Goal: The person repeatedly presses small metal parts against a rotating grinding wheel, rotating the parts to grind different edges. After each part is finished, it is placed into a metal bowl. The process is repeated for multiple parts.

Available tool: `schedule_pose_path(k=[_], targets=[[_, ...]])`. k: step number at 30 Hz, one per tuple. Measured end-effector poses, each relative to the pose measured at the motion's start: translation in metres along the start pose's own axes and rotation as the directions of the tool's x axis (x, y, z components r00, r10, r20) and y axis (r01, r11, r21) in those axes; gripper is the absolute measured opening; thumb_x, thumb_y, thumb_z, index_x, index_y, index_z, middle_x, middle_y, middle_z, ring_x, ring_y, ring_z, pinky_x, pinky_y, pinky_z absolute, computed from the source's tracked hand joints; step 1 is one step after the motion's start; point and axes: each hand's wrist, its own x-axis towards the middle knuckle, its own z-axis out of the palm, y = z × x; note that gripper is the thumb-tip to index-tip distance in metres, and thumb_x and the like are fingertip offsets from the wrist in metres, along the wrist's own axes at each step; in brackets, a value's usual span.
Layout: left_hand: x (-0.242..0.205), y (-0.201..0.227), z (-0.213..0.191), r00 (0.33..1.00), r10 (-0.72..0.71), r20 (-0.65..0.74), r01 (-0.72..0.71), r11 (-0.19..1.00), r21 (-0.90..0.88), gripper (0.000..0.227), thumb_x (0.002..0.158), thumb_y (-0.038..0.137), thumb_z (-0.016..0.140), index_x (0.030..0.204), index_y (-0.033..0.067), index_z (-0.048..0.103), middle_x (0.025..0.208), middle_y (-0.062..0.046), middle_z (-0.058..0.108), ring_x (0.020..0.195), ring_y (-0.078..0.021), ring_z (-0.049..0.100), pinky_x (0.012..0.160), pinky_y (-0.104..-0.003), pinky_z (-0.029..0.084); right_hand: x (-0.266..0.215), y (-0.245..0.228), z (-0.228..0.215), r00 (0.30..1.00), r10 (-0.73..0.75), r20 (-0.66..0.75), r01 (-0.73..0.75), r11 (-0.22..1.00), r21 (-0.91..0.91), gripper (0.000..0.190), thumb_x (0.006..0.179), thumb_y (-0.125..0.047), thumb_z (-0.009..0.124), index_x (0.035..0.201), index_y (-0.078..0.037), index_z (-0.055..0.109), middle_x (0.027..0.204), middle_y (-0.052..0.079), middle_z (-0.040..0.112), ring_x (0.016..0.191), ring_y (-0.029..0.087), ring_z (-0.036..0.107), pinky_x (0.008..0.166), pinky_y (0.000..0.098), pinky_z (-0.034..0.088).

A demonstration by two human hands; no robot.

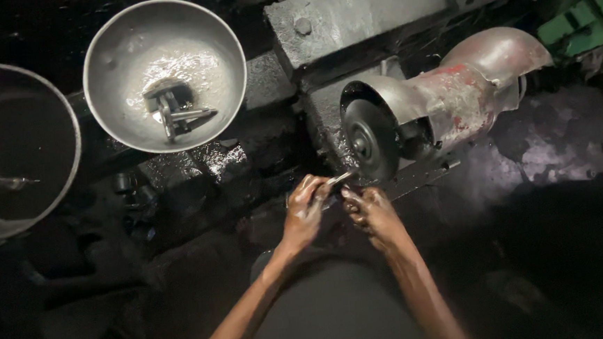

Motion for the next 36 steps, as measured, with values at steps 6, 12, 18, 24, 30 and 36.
schedule_pose_path(k=[6, 12, 18, 24, 30, 36], targets=[[0.018, 0.033, 0.013, 0.998, -0.029, -0.048, 0.038, 0.981, 0.19, 0.015, 0.102, 0.014, 0.066, 0.106, 0.0017, 0.073, 0.098, -0.015, 0.069, 0.093, -0.0306, 0.066, 0.083, -0.041, 0.052, 0.001, -0.001, 0.0, 0.997, 0.058, 0.044, -0.063, 0.992, 0.114, 0.013, 0.096, -0.016, 0.064, 0.088, -0.008, 0.058, 0.063, -0.005, 0.046, 0.043, 0.001, 0.033, 0.034, 0.0192, 0.02], [0.003, 0.019, -0.005, 0.994, 0.046, -0.099, -0.043, 0.998, 0.035, 0.021, 0.091, 0.005, 0.072, 0.111, -0.0029, 0.068, 0.107, -0.014, 0.07, 0.103, -0.0248, 0.069, 0.086, -0.037, 0.054, 0.005, -0.005, 0.008, 0.992, 0.122, 0.043, -0.128, 0.971, 0.201, 0.02, 0.099, -0.015, 0.061, 0.083, -0.016, 0.049, 0.064, -0.006, 0.043, 0.044, 0.002, 0.032, 0.035, 0.0196, 0.019], [0.006, 0.014, 0.007, 0.997, -0.043, -0.063, 0.051, 0.989, 0.135, 0.017, 0.088, 0.009, 0.077, 0.104, 0.0046, 0.078, 0.092, -0.011, 0.073, 0.083, -0.0243, 0.07, 0.072, -0.037, 0.055, 0.002, -0.004, -0.003, 0.98, 0.085, 0.18, -0.145, 0.926, 0.349, 0.021, 0.102, -0.019, 0.057, 0.082, -0.014, 0.05, 0.064, -0.008, 0.04, 0.044, 0.0, 0.029, 0.033, 0.0187, 0.016], [0.014, 0.004, 0.009, 0.975, 0.19, -0.114, -0.153, 0.95, 0.272, 0.015, 0.086, 0.005, 0.08, 0.1, 0.0038, 0.078, 0.092, -0.011, 0.074, 0.087, -0.0284, 0.068, 0.078, -0.039, 0.054, 0.006, -0.004, 0.004, 0.987, 0.112, 0.119, -0.147, 0.927, 0.346, 0.023, 0.103, -0.019, 0.058, 0.081, -0.016, 0.05, 0.061, -0.01, 0.036, 0.045, 0.0, 0.03, 0.034, 0.0196, 0.016], [0.002, 0.006, -0.004, 0.973, 0.162, -0.163, -0.136, 0.978, 0.159, 0.017, 0.085, 0.006, 0.078, 0.102, 0.0019, 0.076, 0.097, -0.011, 0.074, 0.091, -0.0272, 0.069, 0.081, -0.037, 0.056, 0.0, -0.003, 0.008, 0.991, -0.036, 0.132, 0.019, 0.992, 0.123, 0.03, 0.103, -0.017, 0.061, 0.076, -0.013, 0.049, 0.061, -0.008, 0.04, 0.042, 0.001, 0.03, 0.033, 0.0214, 0.017], [0.023, 0.026, 0.007, 0.918, 0.396, -0.036, -0.348, 0.844, 0.409, 0.015, 0.084, 0.003, 0.081, 0.098, 0.0052, 0.076, 0.092, -0.008, 0.074, 0.09, -0.0263, 0.068, 0.087, -0.043, 0.05, -0.005, 0.004, 0.01, 0.999, -0.024, 0.043, 0.017, 0.987, 0.158, 0.019, 0.097, -0.011, 0.06, 0.08, -0.011, 0.053, 0.062, -0.007, 0.044, 0.043, 0.0, 0.034, 0.035, 0.0203, 0.019]])
